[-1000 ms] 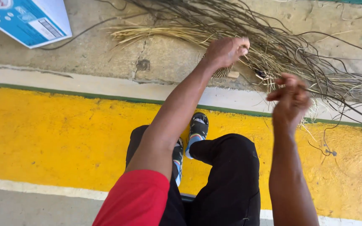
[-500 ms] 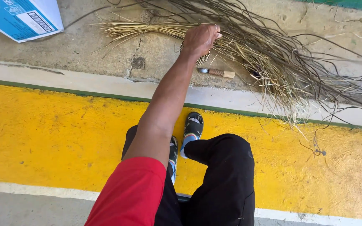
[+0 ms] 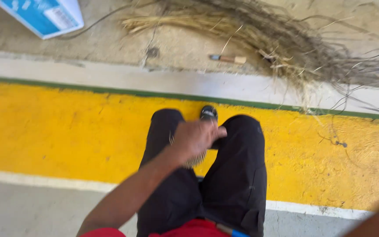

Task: Weaving a small circular base or basket using natural fibers and a needle-like tool.

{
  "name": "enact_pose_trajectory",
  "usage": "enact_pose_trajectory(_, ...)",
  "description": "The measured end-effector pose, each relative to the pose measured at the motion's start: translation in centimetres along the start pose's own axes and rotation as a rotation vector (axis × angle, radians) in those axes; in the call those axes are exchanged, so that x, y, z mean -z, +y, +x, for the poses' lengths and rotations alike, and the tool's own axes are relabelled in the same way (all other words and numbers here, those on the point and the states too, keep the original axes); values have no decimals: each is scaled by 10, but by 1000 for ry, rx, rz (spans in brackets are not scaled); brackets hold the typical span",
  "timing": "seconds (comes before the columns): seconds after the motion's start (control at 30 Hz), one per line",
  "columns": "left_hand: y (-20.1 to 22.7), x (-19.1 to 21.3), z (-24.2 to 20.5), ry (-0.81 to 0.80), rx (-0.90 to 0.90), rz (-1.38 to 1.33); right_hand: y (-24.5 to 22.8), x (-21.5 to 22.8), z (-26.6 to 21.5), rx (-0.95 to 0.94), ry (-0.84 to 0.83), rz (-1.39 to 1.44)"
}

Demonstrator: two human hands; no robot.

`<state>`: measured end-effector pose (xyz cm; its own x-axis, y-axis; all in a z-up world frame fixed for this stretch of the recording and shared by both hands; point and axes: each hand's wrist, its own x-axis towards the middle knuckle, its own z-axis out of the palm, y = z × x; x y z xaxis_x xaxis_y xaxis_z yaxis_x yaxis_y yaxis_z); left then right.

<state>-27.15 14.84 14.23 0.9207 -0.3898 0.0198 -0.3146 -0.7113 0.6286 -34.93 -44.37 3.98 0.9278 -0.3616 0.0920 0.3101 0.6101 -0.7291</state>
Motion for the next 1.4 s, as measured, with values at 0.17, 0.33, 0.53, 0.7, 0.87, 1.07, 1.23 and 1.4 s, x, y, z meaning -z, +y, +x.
enact_pose_trajectory(0.17,20,-41,-116,-69,102,-71,131,-242,-106,-318,-16,127)
enact_pose_trajectory(0.33,-14,-43,-130,-150,138,-326,179,-317,-182,-525,-110,160)
enact_pose_trajectory(0.53,-26,-56,-142,-334,-54,-994,165,-303,-207,-497,-133,-146)
enact_pose_trajectory(0.7,8,-5,-165,104,29,-445,166,-296,-195,-441,-85,-215)
enact_pose_trajectory(0.87,19,17,-190,231,-20,-111,178,-309,-172,-402,-82,-281)
enact_pose_trajectory(1.07,46,57,-183,267,-106,-59,188,-323,-149,-431,-103,-340)
enact_pose_trajectory(1.23,11,49,-136,322,-96,78,200,-326,-124,-465,-173,-272)
enact_pose_trajectory(1.4,-13,50,-127,58,323,-559,210,-339,-60,-473,-486,-453)
